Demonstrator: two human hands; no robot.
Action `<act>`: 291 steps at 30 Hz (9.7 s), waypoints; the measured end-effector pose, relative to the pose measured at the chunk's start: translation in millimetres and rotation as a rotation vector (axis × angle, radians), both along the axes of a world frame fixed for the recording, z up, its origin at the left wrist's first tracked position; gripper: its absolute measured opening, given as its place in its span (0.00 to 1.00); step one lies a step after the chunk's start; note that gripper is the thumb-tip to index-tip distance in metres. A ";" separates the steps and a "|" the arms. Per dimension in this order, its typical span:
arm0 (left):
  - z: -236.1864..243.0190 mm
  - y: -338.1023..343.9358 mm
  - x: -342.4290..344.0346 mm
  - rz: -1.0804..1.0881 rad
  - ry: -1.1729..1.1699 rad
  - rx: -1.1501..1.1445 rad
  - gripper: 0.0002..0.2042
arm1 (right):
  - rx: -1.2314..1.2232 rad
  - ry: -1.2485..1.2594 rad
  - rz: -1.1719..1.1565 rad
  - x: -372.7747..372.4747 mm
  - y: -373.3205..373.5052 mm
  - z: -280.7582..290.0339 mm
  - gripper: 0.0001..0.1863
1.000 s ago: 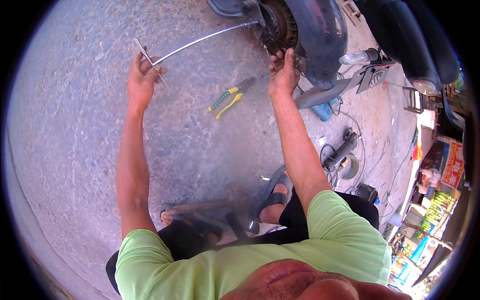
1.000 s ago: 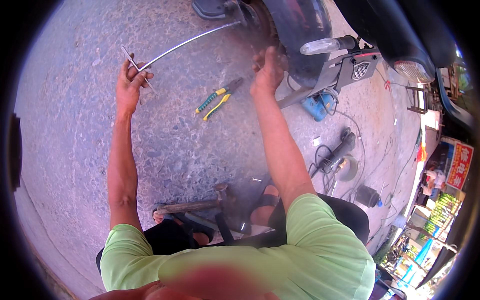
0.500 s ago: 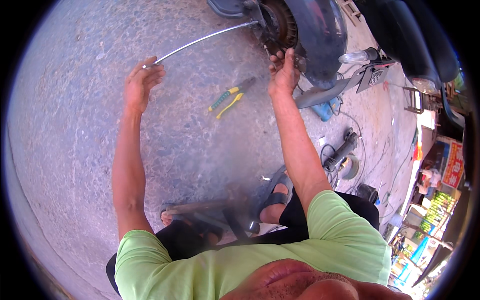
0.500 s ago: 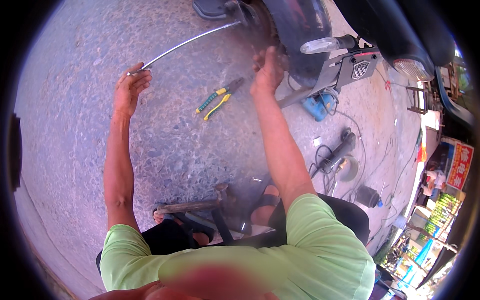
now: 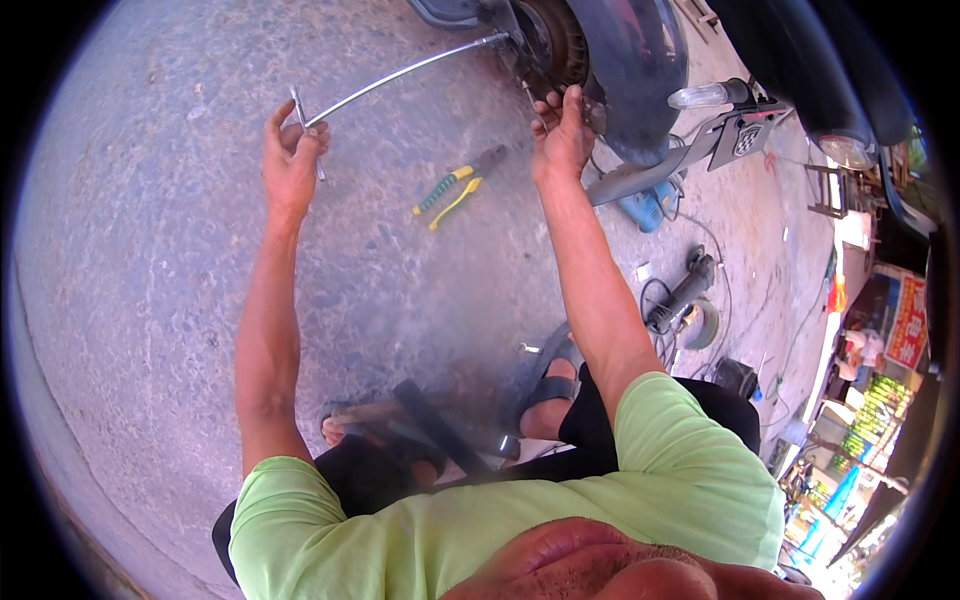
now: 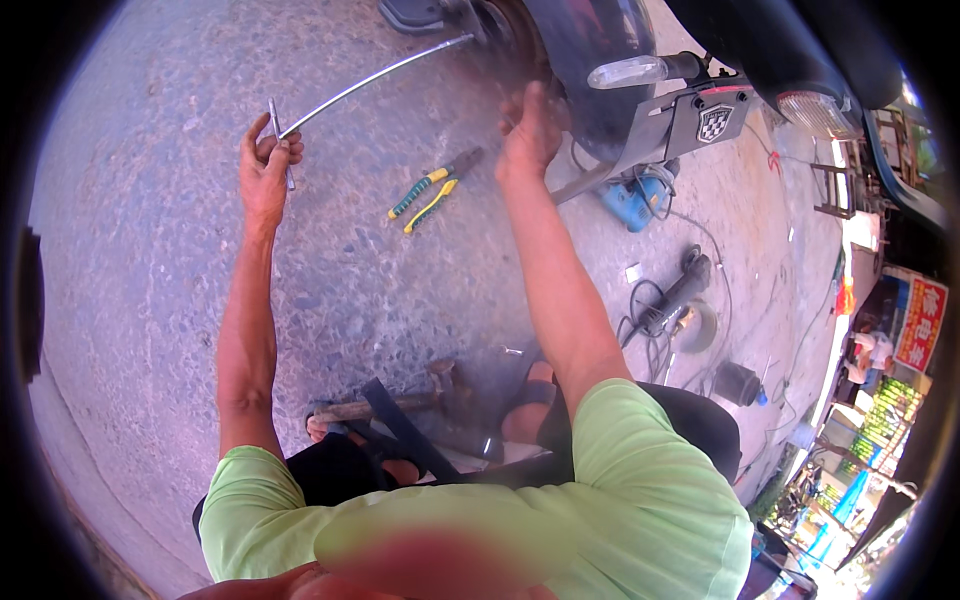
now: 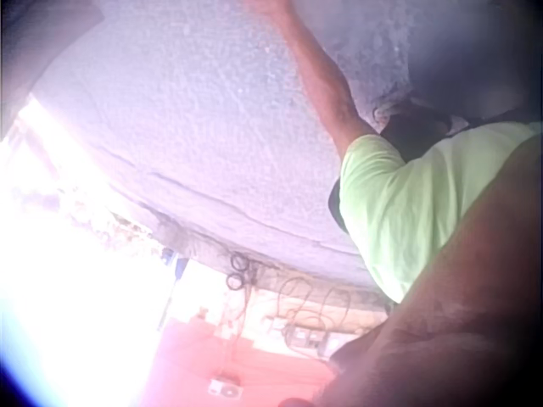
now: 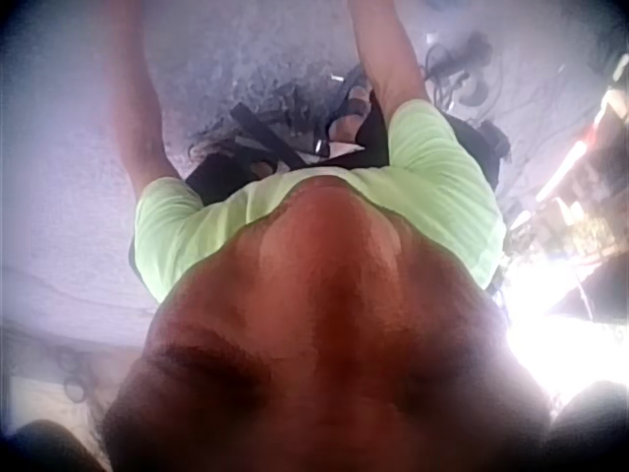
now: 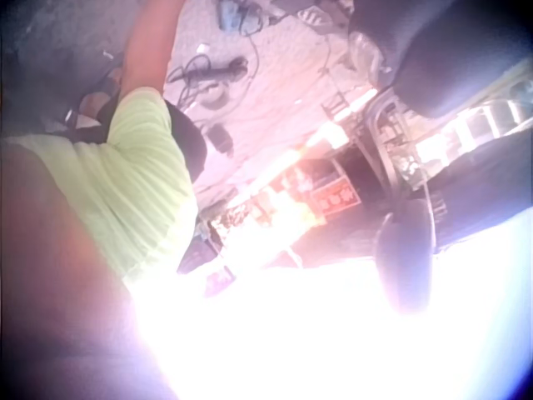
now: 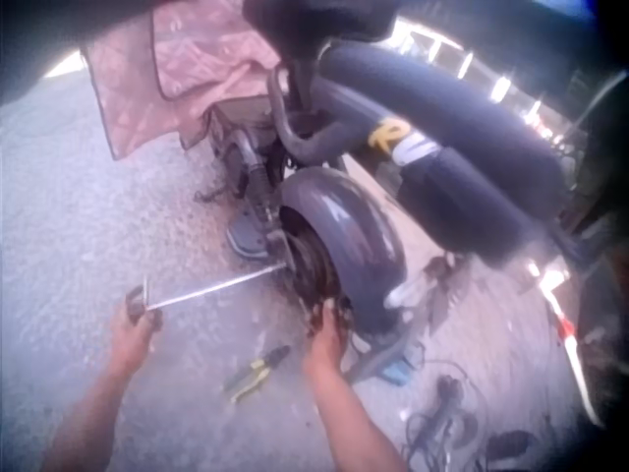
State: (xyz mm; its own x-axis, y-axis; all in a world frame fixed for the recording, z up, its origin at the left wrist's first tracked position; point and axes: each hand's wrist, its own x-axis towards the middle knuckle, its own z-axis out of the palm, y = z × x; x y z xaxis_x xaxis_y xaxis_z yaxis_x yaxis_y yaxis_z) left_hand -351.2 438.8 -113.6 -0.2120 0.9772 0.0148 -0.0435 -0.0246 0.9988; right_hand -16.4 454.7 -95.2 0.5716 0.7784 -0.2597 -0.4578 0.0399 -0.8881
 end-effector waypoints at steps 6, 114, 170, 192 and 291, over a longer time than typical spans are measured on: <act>17.5 27.6 -3.3 -0.088 -0.498 -0.533 0.08 | -0.017 0.003 0.000 -2.1 -0.3 3.5 0.21; 25.6 18.1 289.5 -0.527 -1.070 -0.468 0.09 | -0.077 -0.063 0.277 67.9 -69.3 20.2 0.33; 5.2 -2.3 216.1 -0.499 -0.700 -0.549 0.14 | -0.085 0.012 0.135 70.9 -69.7 17.3 0.16; 11.8 39.5 285.4 -0.691 -1.128 -0.437 0.13 | -0.157 0.069 0.170 72.7 -75.0 41.2 0.15; 45.9 56.5 286.8 -0.478 -0.903 -0.461 0.21 | 0.004 -0.166 0.123 91.1 -79.5 42.3 0.12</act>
